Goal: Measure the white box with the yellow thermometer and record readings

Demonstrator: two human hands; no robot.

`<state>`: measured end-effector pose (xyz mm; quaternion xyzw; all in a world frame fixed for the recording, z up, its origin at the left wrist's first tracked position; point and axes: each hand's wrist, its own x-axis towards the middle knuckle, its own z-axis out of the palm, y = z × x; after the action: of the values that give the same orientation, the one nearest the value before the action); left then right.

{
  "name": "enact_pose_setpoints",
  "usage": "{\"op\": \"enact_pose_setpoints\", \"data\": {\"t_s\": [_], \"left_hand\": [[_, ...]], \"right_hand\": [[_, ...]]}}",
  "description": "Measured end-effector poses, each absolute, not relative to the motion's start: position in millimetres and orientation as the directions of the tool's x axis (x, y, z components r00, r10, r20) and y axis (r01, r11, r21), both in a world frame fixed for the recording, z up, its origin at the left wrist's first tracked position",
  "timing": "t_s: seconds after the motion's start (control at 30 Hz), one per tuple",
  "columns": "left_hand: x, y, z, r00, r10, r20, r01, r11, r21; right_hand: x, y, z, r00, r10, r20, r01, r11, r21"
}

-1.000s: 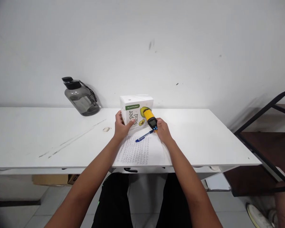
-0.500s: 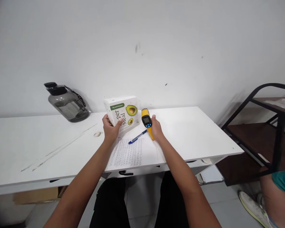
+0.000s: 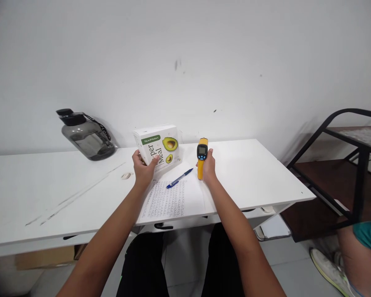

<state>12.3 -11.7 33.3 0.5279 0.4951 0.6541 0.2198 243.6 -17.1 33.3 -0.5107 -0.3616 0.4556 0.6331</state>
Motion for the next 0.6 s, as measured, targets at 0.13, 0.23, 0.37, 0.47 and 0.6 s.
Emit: {"op": "enact_pose_setpoints", "data": {"t_s": [0.13, 0.23, 0.37, 0.47, 0.6], "left_hand": [[13, -12, 33, -0.349, 0.801, 0.487, 0.247, -0.422, 0.872], [13, -13, 33, -0.347, 0.798, 0.493, 0.244, -0.431, 0.869], [13, -13, 33, -0.347, 0.796, 0.495, 0.244, -0.433, 0.868], [12, -12, 32, -0.351, 0.797, 0.492, 0.257, -0.424, 0.869], [12, -10, 28, -0.342, 0.802, 0.490, 0.274, -0.414, 0.868]], "right_hand": [[243, -19, 35, 0.321, 0.946, 0.041, -0.127, 0.086, -0.988], [243, -20, 36, 0.323, 0.946, 0.037, -0.128, 0.082, -0.988], [242, -20, 38, 0.339, 0.941, 0.003, -0.163, 0.062, -0.985], [241, -24, 41, 0.362, 0.932, 0.036, -0.078, 0.069, -0.995], [244, -29, 42, 0.440, 0.837, 0.326, 0.379, 0.156, -0.912]]}}
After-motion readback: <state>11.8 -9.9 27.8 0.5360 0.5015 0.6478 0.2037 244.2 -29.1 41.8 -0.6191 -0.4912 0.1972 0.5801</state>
